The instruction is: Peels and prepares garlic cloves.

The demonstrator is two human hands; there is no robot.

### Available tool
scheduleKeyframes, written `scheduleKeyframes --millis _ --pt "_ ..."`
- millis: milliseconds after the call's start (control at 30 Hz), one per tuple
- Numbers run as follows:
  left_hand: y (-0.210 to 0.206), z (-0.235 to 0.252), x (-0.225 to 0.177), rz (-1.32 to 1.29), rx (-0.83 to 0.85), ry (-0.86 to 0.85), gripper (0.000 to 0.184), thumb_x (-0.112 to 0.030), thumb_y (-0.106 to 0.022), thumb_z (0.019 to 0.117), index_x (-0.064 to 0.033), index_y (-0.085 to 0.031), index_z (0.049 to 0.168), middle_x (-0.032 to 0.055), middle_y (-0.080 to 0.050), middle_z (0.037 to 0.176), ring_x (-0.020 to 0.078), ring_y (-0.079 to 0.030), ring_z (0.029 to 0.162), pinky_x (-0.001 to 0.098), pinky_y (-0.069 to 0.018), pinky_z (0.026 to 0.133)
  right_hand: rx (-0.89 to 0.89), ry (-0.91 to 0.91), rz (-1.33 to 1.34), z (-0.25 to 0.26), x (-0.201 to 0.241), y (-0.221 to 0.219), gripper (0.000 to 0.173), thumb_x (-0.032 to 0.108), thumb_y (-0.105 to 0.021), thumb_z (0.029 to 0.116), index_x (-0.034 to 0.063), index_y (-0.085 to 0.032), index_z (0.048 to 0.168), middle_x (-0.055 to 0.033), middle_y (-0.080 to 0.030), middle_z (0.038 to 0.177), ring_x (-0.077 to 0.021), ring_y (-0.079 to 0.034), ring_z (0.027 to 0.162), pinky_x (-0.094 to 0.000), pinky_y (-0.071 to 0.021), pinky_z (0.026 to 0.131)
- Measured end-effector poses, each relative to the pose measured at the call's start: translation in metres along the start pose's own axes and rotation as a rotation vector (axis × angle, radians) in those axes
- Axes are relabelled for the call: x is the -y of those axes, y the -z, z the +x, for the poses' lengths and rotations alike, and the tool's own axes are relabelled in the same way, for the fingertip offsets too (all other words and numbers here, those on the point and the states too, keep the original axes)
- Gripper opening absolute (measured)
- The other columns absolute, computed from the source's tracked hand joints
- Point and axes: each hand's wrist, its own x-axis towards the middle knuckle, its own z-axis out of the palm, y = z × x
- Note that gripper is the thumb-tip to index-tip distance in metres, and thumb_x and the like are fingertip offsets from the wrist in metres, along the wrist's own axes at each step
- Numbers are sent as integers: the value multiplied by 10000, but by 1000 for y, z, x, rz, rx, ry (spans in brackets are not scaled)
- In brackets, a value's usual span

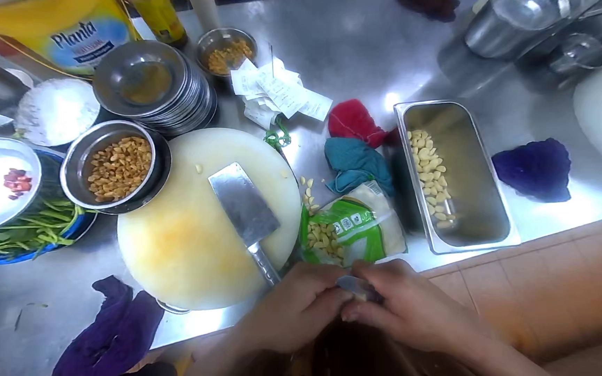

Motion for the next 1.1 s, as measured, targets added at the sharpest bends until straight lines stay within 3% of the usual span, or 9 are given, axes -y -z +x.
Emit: scheduleKeyframes --millis 267,367,400,500,567,633,733,867,1100 --pt "2 9 5 -7 -37 171 255 -146 -488 1066 9 -688 1099 23 -644 797 17 -555 637 190 -495 592 -21 -92 -43 -5 -11 -1 585 615 -467 1027 84 -593 817 -14 -456 530 -144 -486 447 -327 -416 413" --pt "-1 21 3 140 -90 194 237 -183 -533 1060 -23 -706 1094 18 -691 872 23 -618 726 206 -546 677 -124 -93 -104 -15 -19 -3 593 624 -469 1020 85 -597 808 -25 -476 532 -173 -511 454 -357 -436 422" --pt "-1 26 4 203 -140 211 246 -204 -535 1060 -33 -708 1094 11 -702 894 32 -643 759 226 -569 709 -153 -91 -119 -19 -23 -3 597 631 -478 1013 83 -598 810 -32 -489 544 -183 -524 466 -365 -444 428" --pt "16 49 12 315 -397 378 255 -252 -539 1037 -81 -721 1091 -18 -674 799 62 -598 613 258 -530 562 -153 -105 -136 -35 -34 -3 648 692 -462 983 72 -620 883 -57 -548 602 -220 -585 513 -406 -490 446" --pt "32 72 14 330 -479 420 227 -223 -546 1028 -82 -705 1107 -6 -657 787 88 -569 576 269 -503 522 -83 -99 -89 -45 -42 -2 698 703 -334 1013 68 -620 971 -81 -584 668 -256 -629 576 -450 -519 482" --pt "33 103 9 347 -418 378 214 -187 -541 1046 -57 -692 1123 23 -662 826 98 -569 582 268 -503 513 -13 -60 -14 -51 -50 -5 668 613 -234 1074 79 -632 1029 -94 -623 743 -272 -667 665 -472 -545 548" --pt "7 170 4 358 -164 291 214 -169 -562 1037 -38 -710 1117 46 -705 910 91 -631 685 286 -554 623 60 -76 62 -46 -62 -11 534 509 -369 1094 67 -636 959 -108 -614 730 -292 -660 685 -493 -546 594" --pt "-30 243 22 164 -70 390 322 -224 -562 1065 -26 -661 1299 66 -677 884 79 -537 598 243 -466 542 220 -288 90 -33 -68 -5 538 519 -496 1051 1 -641 1075 -201 -661 837 -399 -686 823 -597 -544 733" --pt "-29 175 -12 -488 -430 669 358 -340 -389 1111 -101 -655 1085 25 -654 902 27 -537 579 134 -404 474 190 -474 72 -67 -73 8 504 508 -602 1000 20 -646 1122 -194 -680 870 -388 -694 837 -595 -558 759"
